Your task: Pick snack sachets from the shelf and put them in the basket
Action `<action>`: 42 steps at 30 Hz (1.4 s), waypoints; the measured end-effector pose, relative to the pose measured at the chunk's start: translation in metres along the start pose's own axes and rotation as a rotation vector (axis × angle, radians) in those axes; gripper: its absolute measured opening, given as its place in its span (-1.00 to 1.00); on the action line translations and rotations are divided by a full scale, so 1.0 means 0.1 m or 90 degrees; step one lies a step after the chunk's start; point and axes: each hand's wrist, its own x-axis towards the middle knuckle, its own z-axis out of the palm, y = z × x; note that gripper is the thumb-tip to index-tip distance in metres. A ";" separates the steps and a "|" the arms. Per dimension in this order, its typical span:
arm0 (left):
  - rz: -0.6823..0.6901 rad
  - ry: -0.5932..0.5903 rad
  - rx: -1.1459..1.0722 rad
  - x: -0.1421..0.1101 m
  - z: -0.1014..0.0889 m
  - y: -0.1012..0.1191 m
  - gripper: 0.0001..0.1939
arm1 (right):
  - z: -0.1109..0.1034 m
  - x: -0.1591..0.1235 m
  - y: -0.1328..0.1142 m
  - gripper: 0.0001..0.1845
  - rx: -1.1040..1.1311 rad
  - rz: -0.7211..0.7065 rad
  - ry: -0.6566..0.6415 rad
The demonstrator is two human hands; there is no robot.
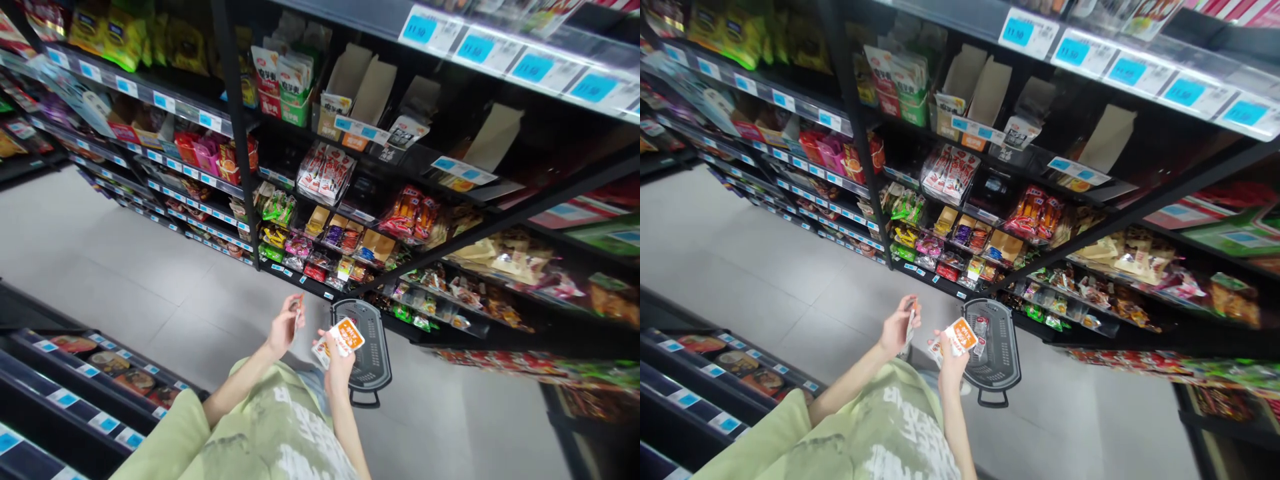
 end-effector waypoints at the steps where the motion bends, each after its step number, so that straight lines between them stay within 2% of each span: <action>1: -0.040 -0.026 -0.059 -0.02 0.01 0.01 -0.72 | 0.00 0.00 0.00 -0.28 0.001 -0.002 -0.006; 4: -0.126 -0.076 -0.153 -0.08 0.06 0.06 -0.74 | 0.00 0.00 0.01 -0.30 0.006 -0.002 -0.027; 7: -0.159 -0.092 -0.171 -0.11 0.11 0.11 -0.65 | 0.00 0.01 0.01 -0.30 0.002 0.009 -0.033; 12: -0.133 -0.124 -0.125 -0.06 0.17 0.22 -0.39 | 0.02 0.00 -0.06 -0.33 -0.015 0.025 -0.051; 18: -0.068 -0.188 -0.075 -0.01 0.17 0.37 -0.33 | 0.14 -0.15 -0.19 -0.40 -0.048 0.024 -0.091; 23: -0.103 -0.241 -0.043 -0.02 0.16 0.44 -0.21 | 0.22 -0.16 -0.21 -0.48 -0.120 -0.002 -0.190; 26: -0.130 -0.266 -0.060 -0.03 0.17 0.46 -0.19 | 0.25 -0.13 -0.18 -0.54 -0.154 0.000 -0.211; 32: -0.136 -0.244 -0.072 -0.05 0.14 0.47 -0.21 | 0.32 -0.18 -0.19 -0.48 -0.175 -0.053 -0.180; 37: -0.151 -0.216 -0.118 -0.03 0.13 0.46 -0.22 | 0.39 -0.24 -0.25 -0.60 -0.215 -0.075 -0.214; 42: -0.109 -0.155 -0.178 -0.02 0.22 0.48 -0.37 | 0.38 -0.20 -0.25 -0.61 -0.230 -0.058 -0.252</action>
